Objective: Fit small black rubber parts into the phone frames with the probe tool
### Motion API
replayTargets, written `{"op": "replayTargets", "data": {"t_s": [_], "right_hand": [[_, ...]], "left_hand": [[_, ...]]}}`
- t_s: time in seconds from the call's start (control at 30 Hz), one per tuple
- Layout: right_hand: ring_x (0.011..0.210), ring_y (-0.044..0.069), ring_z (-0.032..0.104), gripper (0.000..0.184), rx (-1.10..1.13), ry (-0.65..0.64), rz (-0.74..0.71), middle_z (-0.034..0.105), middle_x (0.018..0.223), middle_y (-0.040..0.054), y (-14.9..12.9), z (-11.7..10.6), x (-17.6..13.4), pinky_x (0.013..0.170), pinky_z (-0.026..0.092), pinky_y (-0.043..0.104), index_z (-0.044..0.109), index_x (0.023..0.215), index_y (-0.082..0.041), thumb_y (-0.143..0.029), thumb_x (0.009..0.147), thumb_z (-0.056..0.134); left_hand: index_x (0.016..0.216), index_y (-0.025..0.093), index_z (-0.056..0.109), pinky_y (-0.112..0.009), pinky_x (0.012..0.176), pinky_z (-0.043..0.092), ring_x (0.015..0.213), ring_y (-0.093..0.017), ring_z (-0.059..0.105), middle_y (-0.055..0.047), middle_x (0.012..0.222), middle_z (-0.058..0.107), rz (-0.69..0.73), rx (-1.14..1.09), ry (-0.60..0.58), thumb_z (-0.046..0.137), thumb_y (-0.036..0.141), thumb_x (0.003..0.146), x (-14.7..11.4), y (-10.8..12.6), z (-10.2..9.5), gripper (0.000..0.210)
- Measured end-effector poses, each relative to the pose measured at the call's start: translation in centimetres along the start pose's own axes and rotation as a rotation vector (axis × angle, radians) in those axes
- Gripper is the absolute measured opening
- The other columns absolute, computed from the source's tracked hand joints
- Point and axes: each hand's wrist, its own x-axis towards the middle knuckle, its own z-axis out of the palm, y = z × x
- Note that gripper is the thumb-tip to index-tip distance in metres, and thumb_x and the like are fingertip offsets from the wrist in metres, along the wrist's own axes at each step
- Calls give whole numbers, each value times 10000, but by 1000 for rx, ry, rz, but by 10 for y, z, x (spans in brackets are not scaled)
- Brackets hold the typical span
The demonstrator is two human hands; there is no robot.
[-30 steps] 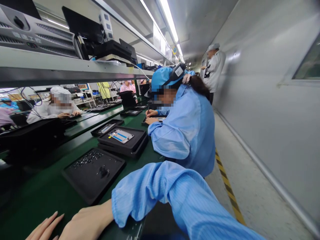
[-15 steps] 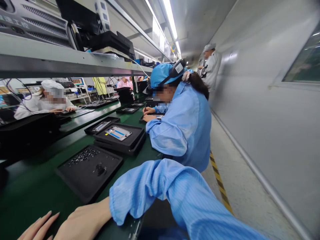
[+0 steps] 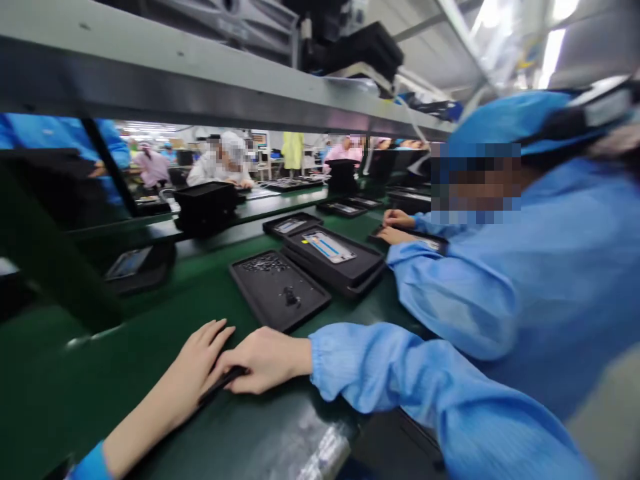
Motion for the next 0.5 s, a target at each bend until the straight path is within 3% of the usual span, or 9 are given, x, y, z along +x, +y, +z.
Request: {"op": "replayTargets", "data": {"t_s": [0.13, 0.3, 0.4, 0.5], "right_hand": [[789, 169, 640, 206, -132, 132, 153, 677, 809, 40, 27, -14, 32, 647, 426, 216, 648, 969, -168, -304, 825, 590], [923, 200, 620, 217, -343, 221, 595, 673, 929, 69, 92, -76, 83, 757, 443, 241, 666, 955, -186, -342, 838, 571], [1026, 238, 587, 254, -390, 233, 712, 647, 1026, 126, 138, -106, 115, 836, 442, 278, 658, 1007, -134, -313, 850, 569], [1020, 234, 583, 284, -406, 222, 794, 620, 1064, 141, 180, -114, 136, 857, 462, 323, 628, 1043, -98, -308, 858, 580]], "left_hand": [[1219, 184, 550, -426, 982, 467, 1182, -264, 499, -102, 1276, 550, -91, -33, -64, 347, 263, 891, 0, 0, -14, 394], [1240, 112, 526, -484, 1007, 436, 1228, -309, 460, -159, 1303, 520, -137, 7, -173, 352, 214, 898, -2, -12, -13, 397], [1248, 97, 516, -485, 1018, 424, 1234, -326, 449, -168, 1303, 514, -130, -4, -200, 363, 202, 896, -1, -21, -13, 398], [1240, 109, 518, -483, 1024, 417, 1232, -327, 447, -162, 1299, 513, -132, -31, -180, 396, 201, 886, 1, -22, -13, 385]]}}
